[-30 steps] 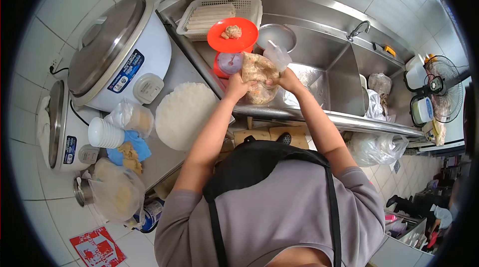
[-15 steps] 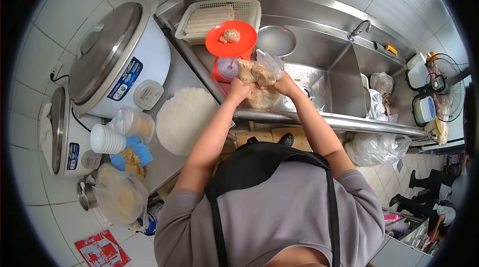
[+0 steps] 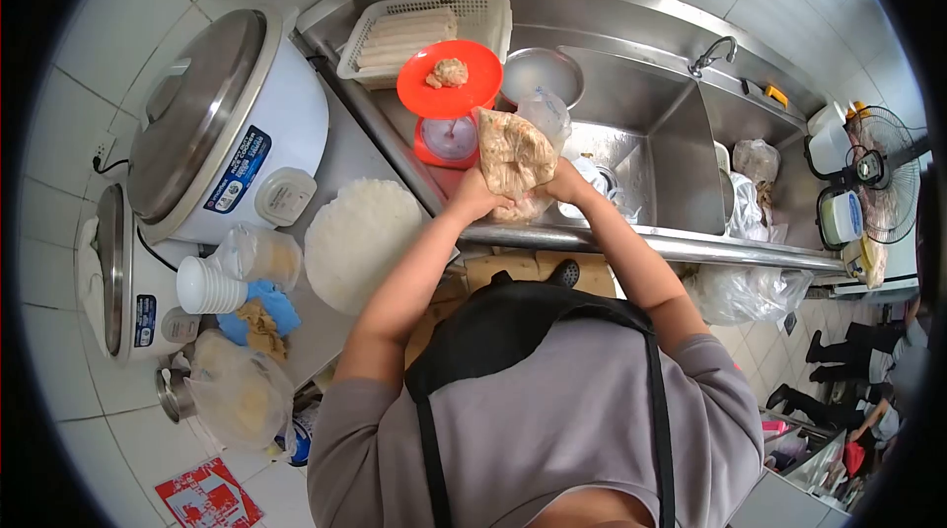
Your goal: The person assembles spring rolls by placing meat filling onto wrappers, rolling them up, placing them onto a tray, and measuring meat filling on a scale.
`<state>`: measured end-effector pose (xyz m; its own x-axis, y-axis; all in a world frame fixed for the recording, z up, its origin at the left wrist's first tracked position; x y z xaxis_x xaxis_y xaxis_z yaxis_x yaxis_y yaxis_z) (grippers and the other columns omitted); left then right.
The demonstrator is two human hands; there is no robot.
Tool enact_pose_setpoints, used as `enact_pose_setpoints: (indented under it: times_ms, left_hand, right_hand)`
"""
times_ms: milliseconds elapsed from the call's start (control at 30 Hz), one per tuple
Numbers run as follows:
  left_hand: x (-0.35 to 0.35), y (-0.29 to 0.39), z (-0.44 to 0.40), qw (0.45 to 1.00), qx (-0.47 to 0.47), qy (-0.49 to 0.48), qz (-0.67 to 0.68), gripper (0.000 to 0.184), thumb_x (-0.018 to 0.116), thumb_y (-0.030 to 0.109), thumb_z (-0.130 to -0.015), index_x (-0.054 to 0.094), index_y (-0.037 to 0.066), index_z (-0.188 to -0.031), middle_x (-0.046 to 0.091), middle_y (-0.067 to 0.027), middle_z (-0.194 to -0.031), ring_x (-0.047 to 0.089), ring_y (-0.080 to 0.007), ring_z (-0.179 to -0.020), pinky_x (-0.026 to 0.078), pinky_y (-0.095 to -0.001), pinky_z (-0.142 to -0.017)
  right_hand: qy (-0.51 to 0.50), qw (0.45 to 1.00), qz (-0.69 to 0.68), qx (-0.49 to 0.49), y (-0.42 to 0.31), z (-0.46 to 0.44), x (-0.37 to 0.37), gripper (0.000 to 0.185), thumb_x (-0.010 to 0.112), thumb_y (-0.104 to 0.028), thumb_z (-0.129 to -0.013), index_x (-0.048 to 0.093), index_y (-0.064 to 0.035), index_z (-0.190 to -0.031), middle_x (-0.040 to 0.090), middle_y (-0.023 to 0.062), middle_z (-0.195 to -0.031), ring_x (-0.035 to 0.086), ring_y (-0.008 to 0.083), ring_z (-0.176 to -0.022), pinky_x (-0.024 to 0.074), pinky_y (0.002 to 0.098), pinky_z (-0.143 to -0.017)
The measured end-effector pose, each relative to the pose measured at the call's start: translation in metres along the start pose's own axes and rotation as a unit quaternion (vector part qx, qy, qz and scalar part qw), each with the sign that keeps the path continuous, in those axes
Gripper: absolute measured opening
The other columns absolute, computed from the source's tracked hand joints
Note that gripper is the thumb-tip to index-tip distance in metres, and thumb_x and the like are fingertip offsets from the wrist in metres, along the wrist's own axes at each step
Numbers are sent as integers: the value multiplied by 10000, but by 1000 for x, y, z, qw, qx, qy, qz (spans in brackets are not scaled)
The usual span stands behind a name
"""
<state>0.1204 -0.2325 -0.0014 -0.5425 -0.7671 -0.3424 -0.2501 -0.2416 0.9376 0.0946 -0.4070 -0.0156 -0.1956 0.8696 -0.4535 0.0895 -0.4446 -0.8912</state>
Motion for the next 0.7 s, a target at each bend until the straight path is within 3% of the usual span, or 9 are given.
enact_pose_setpoints:
  times_ms: [67, 167, 267, 367, 467, 500, 567, 700]
  left_hand:
    - [4, -11, -2, 999, -7, 32, 6, 608, 810, 70, -555, 529, -6, -1089, 629, -106, -1022, 592, -216, -967, 449, -323, -863]
    - [4, -13, -1, 998, -22, 52, 34, 564, 800, 70, -574, 551, 1, -1076, 636, -104, -1024, 594, -212, -974, 450, -323, -863]
    - [3, -7, 0, 996, -33, 64, 44, 510, 781, 93, -623, 569, 14, -1080, 637, -97, -1040, 592, -207, -987, 447, -321, -869]
    - [8, -10, 4, 996, 16, 87, 10, 436, 734, 81, -677, 566, 7, -1072, 634, -116, -1040, 596, -174, -979, 466, -318, -833]
    - [8, 2, 9, 991, -37, -64, 107, 449, 739, 95, -683, 551, -12, -1077, 631, -125, -1030, 593, -191, -978, 462, -322, -839]
    - [11, -1, 10, 988, -39, -60, 134, 443, 733, 102, -698, 552, -17, -1085, 631, -118, -1033, 588, -180, -981, 458, -317, -843]
    - [14, -7, 9, 981, -42, -49, 185, 433, 721, 117, -726, 555, -26, -1100, 631, -103, -1040, 578, -158, -986, 450, -307, -851]
    - [13, 0, 9, 999, -27, 15, 24, 385, 716, 107, -719, 580, -20, -1056, 648, -120, -1009, 605, -190, -949, 458, -319, -823]
  right_hand:
    - [36, 999, 25, 2, 0, -1, 0, 559, 780, -56, -590, 577, -37, -1110, 629, 98, -1064, 565, 195, -979, 439, 325, -875]
    - [81, 997, 6, 2, 21, -8, 3, 466, 754, -125, -632, 606, -51, -1068, 636, 144, -1036, 597, 281, -966, 456, 337, -831]
    - [82, 997, -6, -2, 5, -1, -3, 400, 698, -81, -664, 612, -55, -1054, 625, 166, -1057, 596, 279, -985, 455, 336, -834]
    - [38, 998, 28, -51, -18, 5, -13, 456, 745, -118, -661, 599, -53, -1088, 628, 146, -1072, 589, 244, -993, 441, 333, -864]
    - [-86, 988, -103, -71, -43, 19, -19, 572, 805, -173, -634, 569, -40, -1138, 625, 112, -1084, 570, 213, -1005, 424, 330, -896]
    - [-103, 985, -138, -10, -35, 20, -18, 694, 848, -222, -589, 538, -24, -1178, 614, 81, -1099, 553, 204, -1015, 413, 330, -915]
    - [-29, 992, -119, 21, -27, 19, -18, 671, 847, -207, -582, 552, -24, -1156, 622, 90, -1080, 561, 210, -1003, 419, 328, -902]
    - [37, 999, 1, -1, -36, 15, -19, 604, 836, -165, -581, 579, -33, -1112, 635, 88, -1030, 576, 212, -965, 431, 324, -869]
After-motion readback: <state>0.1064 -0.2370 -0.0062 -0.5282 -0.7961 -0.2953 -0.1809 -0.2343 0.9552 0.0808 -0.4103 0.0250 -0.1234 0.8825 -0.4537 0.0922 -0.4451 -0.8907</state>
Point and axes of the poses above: each hand's wrist, its own z-axis away from the middle knuckle, its own x-axis out of the palm, y = z × x, the point moved 4 cm from there along -z, towards the middle knuckle
